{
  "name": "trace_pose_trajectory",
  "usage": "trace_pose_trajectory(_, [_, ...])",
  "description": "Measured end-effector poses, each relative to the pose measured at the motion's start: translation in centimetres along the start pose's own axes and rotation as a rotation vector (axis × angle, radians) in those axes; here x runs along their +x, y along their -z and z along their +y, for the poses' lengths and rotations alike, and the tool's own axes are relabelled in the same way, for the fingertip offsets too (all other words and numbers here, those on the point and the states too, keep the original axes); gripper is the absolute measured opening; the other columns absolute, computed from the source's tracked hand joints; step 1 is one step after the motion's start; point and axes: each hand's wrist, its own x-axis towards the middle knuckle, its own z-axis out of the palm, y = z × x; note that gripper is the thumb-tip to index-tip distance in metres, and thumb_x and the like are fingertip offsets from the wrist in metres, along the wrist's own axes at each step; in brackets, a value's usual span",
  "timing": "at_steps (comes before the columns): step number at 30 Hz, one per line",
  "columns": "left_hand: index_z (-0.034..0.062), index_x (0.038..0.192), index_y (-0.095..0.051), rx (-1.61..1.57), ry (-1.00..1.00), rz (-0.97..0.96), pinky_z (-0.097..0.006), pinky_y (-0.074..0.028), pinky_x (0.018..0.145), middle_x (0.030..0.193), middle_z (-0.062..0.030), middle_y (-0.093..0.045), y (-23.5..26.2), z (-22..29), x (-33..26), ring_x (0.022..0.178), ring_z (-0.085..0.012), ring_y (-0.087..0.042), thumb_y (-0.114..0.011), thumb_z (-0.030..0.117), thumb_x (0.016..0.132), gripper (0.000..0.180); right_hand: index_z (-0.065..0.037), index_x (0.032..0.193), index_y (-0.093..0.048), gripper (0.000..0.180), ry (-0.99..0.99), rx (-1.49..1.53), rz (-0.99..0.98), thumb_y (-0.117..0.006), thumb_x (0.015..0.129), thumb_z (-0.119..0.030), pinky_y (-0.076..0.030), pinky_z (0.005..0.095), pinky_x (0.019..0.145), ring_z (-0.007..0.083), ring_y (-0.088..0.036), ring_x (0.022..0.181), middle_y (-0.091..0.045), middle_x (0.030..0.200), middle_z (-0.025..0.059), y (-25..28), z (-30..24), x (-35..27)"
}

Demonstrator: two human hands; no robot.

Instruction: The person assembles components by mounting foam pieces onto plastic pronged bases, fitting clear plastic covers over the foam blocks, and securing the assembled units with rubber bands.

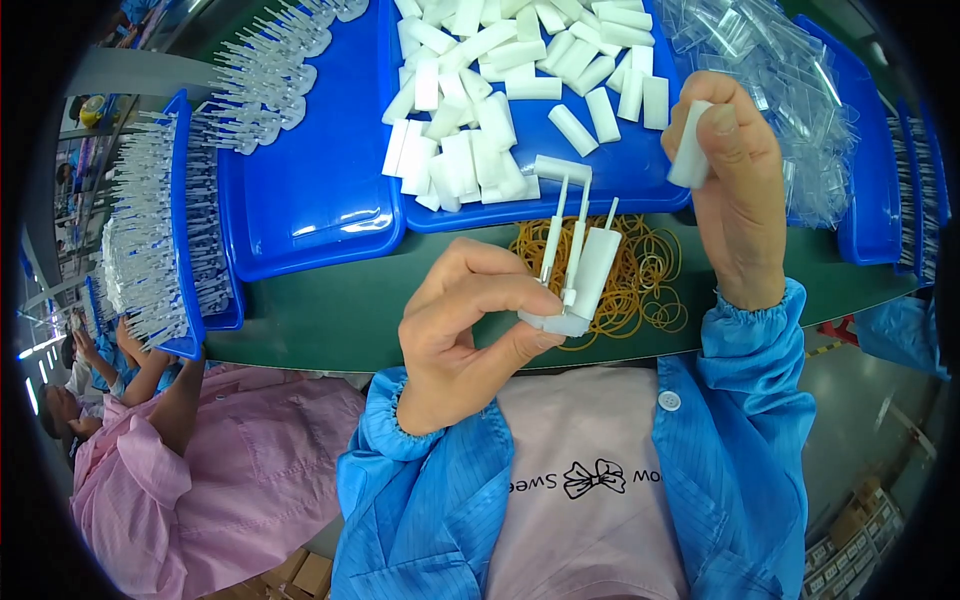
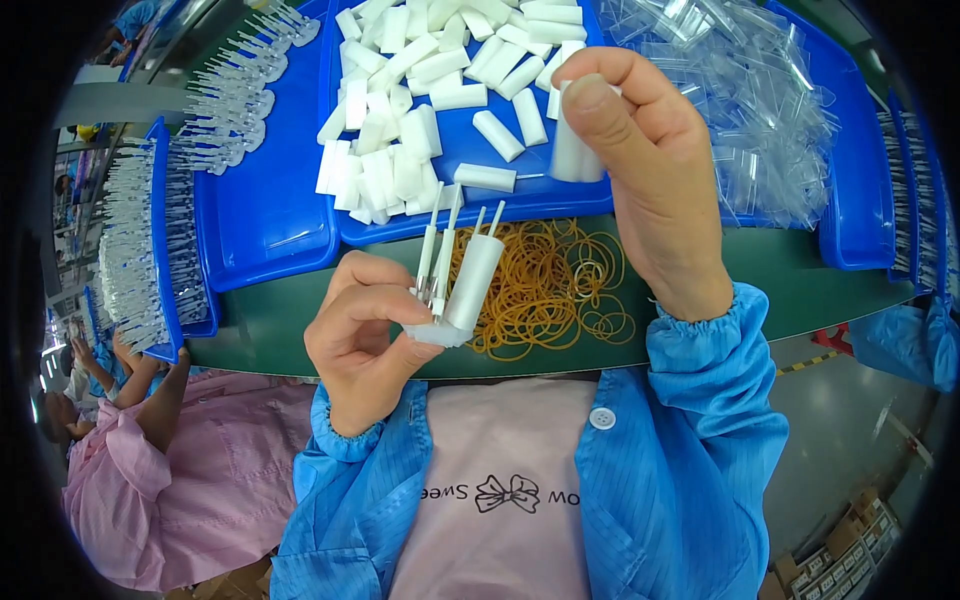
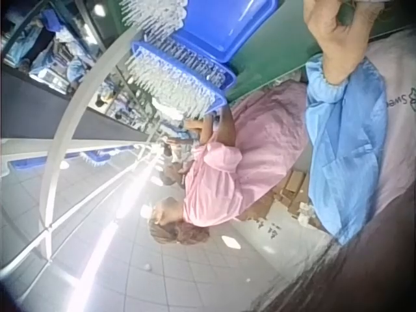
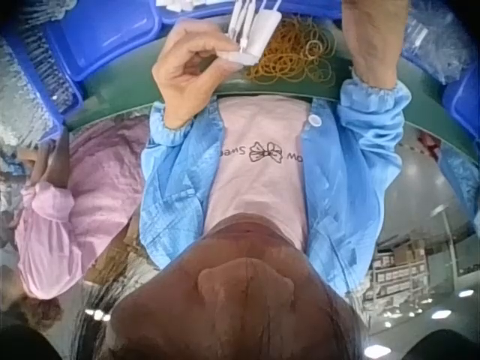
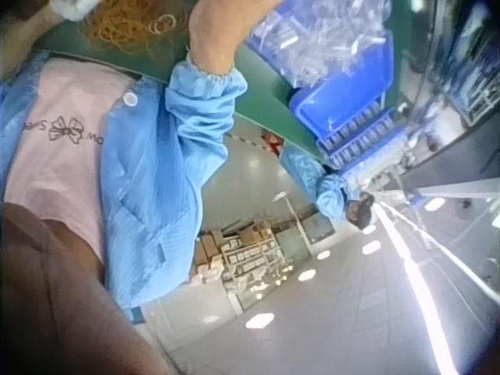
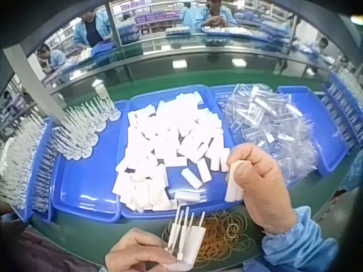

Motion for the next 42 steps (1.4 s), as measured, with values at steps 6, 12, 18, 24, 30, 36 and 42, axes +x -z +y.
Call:
trace_pose_trajectory(6, [0.0044,0.090,-0.068,0.011,-0.015,-0.035,-0.025,-0.044,0.063,0.088,-0.0070,-0.057,-0.5,0.5,0.5,0.076,-0.0149,-0.055,-0.078,0.003,0.065,0.026,-0.008,0.100,-0.059,0.024,-0.166,0.029,-0.043,-0.057,0.090,-0.030,-0.031,0.0160,0.056,0.0019,-0.041,0.064,-0.052,0.075,-0.0057,-0.4,0.2,0.0])
trace_pose_trajectory(12, [0.0045,0.090,-0.068,-0.003,0.021,-0.051,-0.025,-0.043,0.063,0.087,-0.0069,-0.056,-0.7,0.4,0.6,0.076,-0.0151,-0.054,-0.077,0.002,0.065,0.026,-0.007,0.100,-0.059,0.029,-0.202,0.019,-0.048,-0.054,0.091,-0.034,-0.031,0.0149,0.054,0.0008,-0.040,0.062,-0.051,0.073,-0.0049,-0.5,0.6,0.0])
trace_pose_trajectory(18, [0.0044,0.090,-0.068,-0.031,0.015,-0.072,-0.025,-0.043,0.064,0.089,-0.0071,-0.056,-1.0,0.2,0.9,0.076,-0.0148,-0.054,-0.077,0.003,0.067,0.025,-0.006,0.102,-0.057,0.032,-0.207,0.005,-0.064,-0.052,0.092,-0.036,-0.036,0.0125,0.057,-0.0006,-0.044,0.062,-0.054,0.075,-0.0039,-0.1,0.7,0.0])
trace_pose_trajectory(24, [0.0040,0.091,-0.067,-0.066,0.095,-0.056,-0.024,-0.043,0.064,0.090,-0.0070,-0.055,-0.7,0.0,0.7,0.077,-0.0143,-0.054,-0.076,0.005,0.068,0.024,-0.005,0.099,-0.059,0.031,-0.234,-0.013,-0.235,-0.052,0.092,-0.035,-0.039,0.0189,0.069,0.0049,-0.048,0.075,-0.056,0.084,-0.0008,0.1,-0.1,0.0])
trace_pose_trajectory(30, [0.0043,0.091,-0.068,0.052,0.021,-0.131,-0.024,-0.044,0.065,0.090,-0.0069,-0.055,-0.3,-0.2,1.0,0.077,-0.0140,-0.055,-0.076,0.004,0.068,0.024,-0.004,0.096,-0.062,0.028,-0.129,-0.103,-0.301,-0.055,0.090,-0.031,-0.038,0.0251,0.084,0.0104,-0.051,0.091,-0.058,0.092,0.0022,0.7,-0.2,0.4])
trace_pose_trajectory(36, [0.0026,0.090,-0.065,0.183,-0.113,-0.062,-0.025,-0.048,0.066,0.092,-0.0086,-0.056,-0.6,-0.3,1.4,0.079,-0.0149,-0.058,-0.075,0.002,0.070,0.022,-0.003,0.091,-0.061,0.022,-0.172,-0.018,-0.264,-0.059,0.088,-0.025,-0.042,0.0240,0.082,0.0087,-0.054,0.088,-0.061,0.092,0.0031,0.4,0.2,-0.2])
trace_pose_trajectory(42, [-0.0009,0.100,-0.057,0.017,-0.042,0.001,-0.028,-0.054,0.077,0.095,-0.0100,-0.054,-1.5,0.0,1.5,0.085,-0.0162,-0.061,-0.072,-0.001,0.073,0.031,-0.003,0.091,-0.060,0.017,-0.217,0.069,-0.266,-0.062,0.086,-0.019,-0.042,0.0230,0.077,0.0074,-0.053,0.084,-0.059,0.087,0.0018,-0.6,-0.3,-0.8])
